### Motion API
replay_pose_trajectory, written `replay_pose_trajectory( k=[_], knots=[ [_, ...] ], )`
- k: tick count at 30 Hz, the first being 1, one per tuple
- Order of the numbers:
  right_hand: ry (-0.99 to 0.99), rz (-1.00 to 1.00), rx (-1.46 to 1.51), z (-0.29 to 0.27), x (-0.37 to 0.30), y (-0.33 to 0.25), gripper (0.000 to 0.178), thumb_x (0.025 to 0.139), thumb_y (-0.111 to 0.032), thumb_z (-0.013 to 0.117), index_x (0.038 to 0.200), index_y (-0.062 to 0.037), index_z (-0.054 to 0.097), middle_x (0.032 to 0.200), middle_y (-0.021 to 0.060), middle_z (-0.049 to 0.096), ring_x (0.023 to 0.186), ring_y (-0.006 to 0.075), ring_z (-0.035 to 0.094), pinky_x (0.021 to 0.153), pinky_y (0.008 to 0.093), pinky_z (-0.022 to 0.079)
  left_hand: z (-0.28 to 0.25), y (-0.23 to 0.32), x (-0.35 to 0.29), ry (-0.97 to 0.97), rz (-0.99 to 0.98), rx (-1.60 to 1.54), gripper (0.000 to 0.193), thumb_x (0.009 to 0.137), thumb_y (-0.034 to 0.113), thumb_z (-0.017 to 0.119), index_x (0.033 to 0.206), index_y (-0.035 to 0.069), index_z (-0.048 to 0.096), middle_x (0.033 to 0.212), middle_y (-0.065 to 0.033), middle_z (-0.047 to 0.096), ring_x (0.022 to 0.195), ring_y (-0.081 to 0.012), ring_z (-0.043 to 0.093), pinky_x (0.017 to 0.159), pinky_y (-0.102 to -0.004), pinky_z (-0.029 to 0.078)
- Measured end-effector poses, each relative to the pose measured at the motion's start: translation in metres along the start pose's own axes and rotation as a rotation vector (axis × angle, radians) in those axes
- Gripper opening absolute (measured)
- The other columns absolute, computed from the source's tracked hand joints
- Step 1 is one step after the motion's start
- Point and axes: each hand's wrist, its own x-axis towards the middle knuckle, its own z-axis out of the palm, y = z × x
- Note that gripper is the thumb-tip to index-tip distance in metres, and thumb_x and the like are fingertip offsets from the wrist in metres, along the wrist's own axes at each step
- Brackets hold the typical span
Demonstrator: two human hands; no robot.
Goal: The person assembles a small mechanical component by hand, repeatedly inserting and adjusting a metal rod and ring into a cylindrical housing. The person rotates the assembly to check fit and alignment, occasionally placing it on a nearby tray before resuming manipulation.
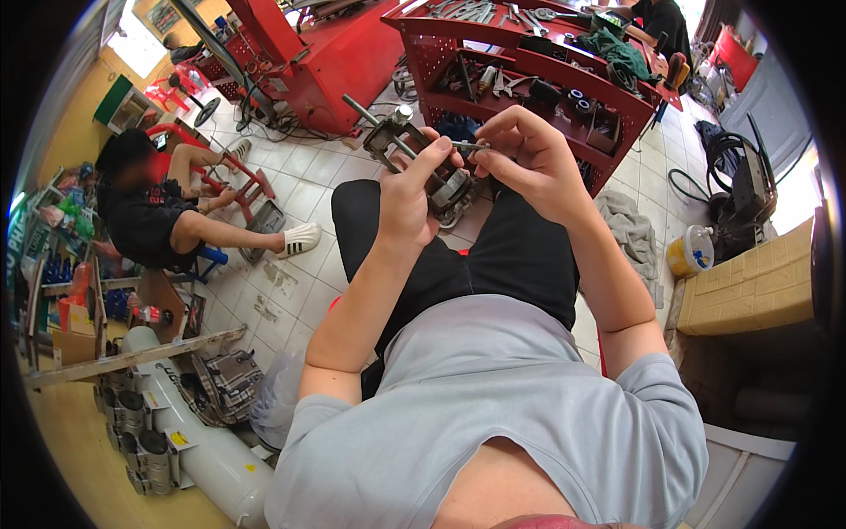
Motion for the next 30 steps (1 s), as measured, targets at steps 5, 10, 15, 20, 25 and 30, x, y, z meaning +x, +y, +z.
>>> replay_pose_trajectory(
  k=[5,10,15,20,25,30],
  knots=[
    [-0.022,0.058,-0.107,-0.001,0.002,-0.001,0.026,0.088,-0.002,0.06,0.113,0.0022,0.057,0.087,0.0059,0.066,0.083,0.0084,0.062,0.075,0.0237,0.05,-0.005,-0.003,0.004,0.07,0.026,0.073,0.012,0.09,0.004,0.06,0.101,0.007,0.056,0.085,-0.0061,0.062,0.078,-0.0149,0.064,0.067,-0.0316,0.056],
    [-0.128,0.018,-0.202,-0.01,0.004,-0.001,0.027,0.09,-0.001,0.057,0.117,0.0012,0.059,0.088,0.0048,0.064,0.077,0.0077,0.058,0.072,0.0234,0.049,-0.002,-0.004,0.004,0.068,0.036,0.088,0.014,0.086,0.004,0.067,0.097,0.008,0.058,0.082,-0.0029,0.063,0.074,-0.0119,0.064,0.066,-0.0261,0.053],
    [-0.054,0.042,-0.111,-0.005,0.003,-0.008,0.019,0.09,0.0,0.057,0.107,0.0024,0.064,0.088,0.0033,0.064,0.076,0.0072,0.057,0.071,0.0227,0.048,-0.003,-0.006,0.004,0.065,0.04,0.087,0.014,0.086,0.004,0.067,0.097,0.007,0.058,0.083,-0.0035,0.063,0.075,-0.0119,0.064,0.066,-0.0261,0.053],
    [-0.154,0.053,-0.209,-0.011,0.003,-0.002,0.023,0.089,-0.001,0.058,0.111,0.0009,0.062,0.088,0.0039,0.064,0.076,0.0071,0.057,0.071,0.0223,0.048,-0.006,-0.008,0.007,0.063,0.072,0.093,0.015,0.086,0.004,0.068,0.097,0.007,0.058,0.083,-0.0035,0.063,0.075,-0.0122,0.064,0.066,-0.0265,0.053],
    [-0.112,0.027,-0.201,-0.011,0.001,-0.003,0.027,0.087,-0.003,0.061,0.114,-0.0012,0.061,0.087,0.003,0.065,0.076,0.0065,0.058,0.069,0.022,0.048,-0.004,-0.007,0.005,0.092,0.088,0.107,0.016,0.085,0.004,0.068,0.097,0.006,0.058,0.083,-0.0034,0.063,0.075,-0.0128,0.064,0.067,-0.0268,0.052],
    [-0.005,0.066,-0.369,-0.011,0.004,-0.004,0.033,0.084,-0.002,0.061,0.117,-0.0034,0.06,0.081,0.0026,0.065,0.07,0.005,0.055,0.063,0.0224,0.047,-0.003,-0.008,0.005,0.117,0.09,0.134,0.016,0.085,0.003,0.068,0.097,0.006,0.058,0.083,-0.0029,0.062,0.074,-0.0126,0.063,0.067,-0.0265,0.051]
  ],
)
